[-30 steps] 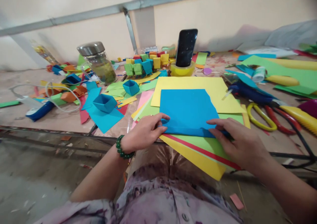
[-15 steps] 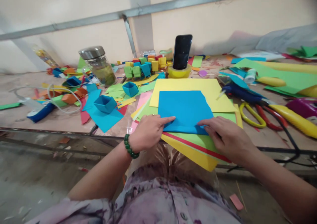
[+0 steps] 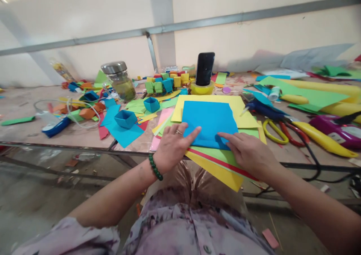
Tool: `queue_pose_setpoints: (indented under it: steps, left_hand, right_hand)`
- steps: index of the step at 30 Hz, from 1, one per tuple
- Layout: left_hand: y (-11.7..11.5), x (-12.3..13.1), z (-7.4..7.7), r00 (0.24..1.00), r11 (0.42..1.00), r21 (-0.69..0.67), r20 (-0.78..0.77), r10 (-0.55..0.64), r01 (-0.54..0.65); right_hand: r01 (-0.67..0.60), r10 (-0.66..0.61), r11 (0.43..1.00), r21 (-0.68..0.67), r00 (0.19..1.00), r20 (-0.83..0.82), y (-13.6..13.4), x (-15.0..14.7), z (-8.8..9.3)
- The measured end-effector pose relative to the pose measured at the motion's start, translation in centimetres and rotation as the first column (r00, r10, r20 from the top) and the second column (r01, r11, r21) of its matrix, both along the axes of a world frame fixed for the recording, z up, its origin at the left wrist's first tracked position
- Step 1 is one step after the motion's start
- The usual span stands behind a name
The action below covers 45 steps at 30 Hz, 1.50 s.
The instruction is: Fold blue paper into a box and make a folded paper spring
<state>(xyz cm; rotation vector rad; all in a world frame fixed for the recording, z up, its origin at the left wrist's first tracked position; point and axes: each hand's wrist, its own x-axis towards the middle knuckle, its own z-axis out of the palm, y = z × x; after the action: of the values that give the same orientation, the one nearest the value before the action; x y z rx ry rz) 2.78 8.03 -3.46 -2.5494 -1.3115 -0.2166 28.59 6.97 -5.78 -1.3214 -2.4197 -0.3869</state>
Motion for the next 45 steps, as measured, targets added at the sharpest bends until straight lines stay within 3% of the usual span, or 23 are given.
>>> queue_pose_setpoints:
  steps: [2, 4, 9, 14, 16, 25, 31, 45]
  left_hand:
    - [-0.5, 0.2, 0.2, 0.98, 0.983, 0.016, -0.087, -0.181, 0.183]
    - [-1.0, 0.6, 0.4, 0.956, 0.967, -0.042, -0.14, -0.257, 0.253]
    - [-2.3, 1.5, 0.6, 0.98, 0.983, -0.067, -0.091, -0.174, 0.168]
    - [-3.0, 2.0, 0.2, 0.993, 0.993, -0.053, -0.043, -0.112, 0.11]
    - [-3.2, 2.1, 0.1, 0.996, 0.996, -0.045, -0.045, -0.082, 0.08]
    - [-3.3, 2.5, -0.1, 0.993, 0.995, -0.026, -0.069, -0.094, 0.093]
    - [-3.7, 2.3, -0.4, 0.998, 0.999, -0.02, -0.048, -0.038, 0.037]
    - [-4.1, 1.5, -1.6, 1.0, 1.0, -0.005, 0.022, -0.015, 0.015]
  right_hand:
    - [0.009, -0.01, 1.0, 0.023, 1.0, 0.018, 0.0, -0.1, 0.0]
    - [0.02, -0.023, 0.999, 0.047, 0.999, 0.047, -0.1, -0.2, 0.2]
    - [0.032, -0.058, 0.986, 0.165, 0.986, 0.154, -0.7, -0.7, 1.6]
    - [-0.314, 0.256, 0.93, 0.189, 0.926, 0.279, -0.9, -2.0, 2.3]
    - [-0.37, 0.312, 0.915, 0.163, 0.903, 0.296, -0.8, -2.4, 2.1]
    - [-0.328, 0.292, 0.944, 0.04, 0.884, 0.366, -0.9, -3.9, 2.6]
    - [-0.268, 0.244, 0.963, 0.009, 0.89, 0.385, -1.5, -4.3, 3.0]
    - [-0.274, 0.244, 0.95, 0.153, 0.952, 0.186, -3.2, 0.7, 0.8]
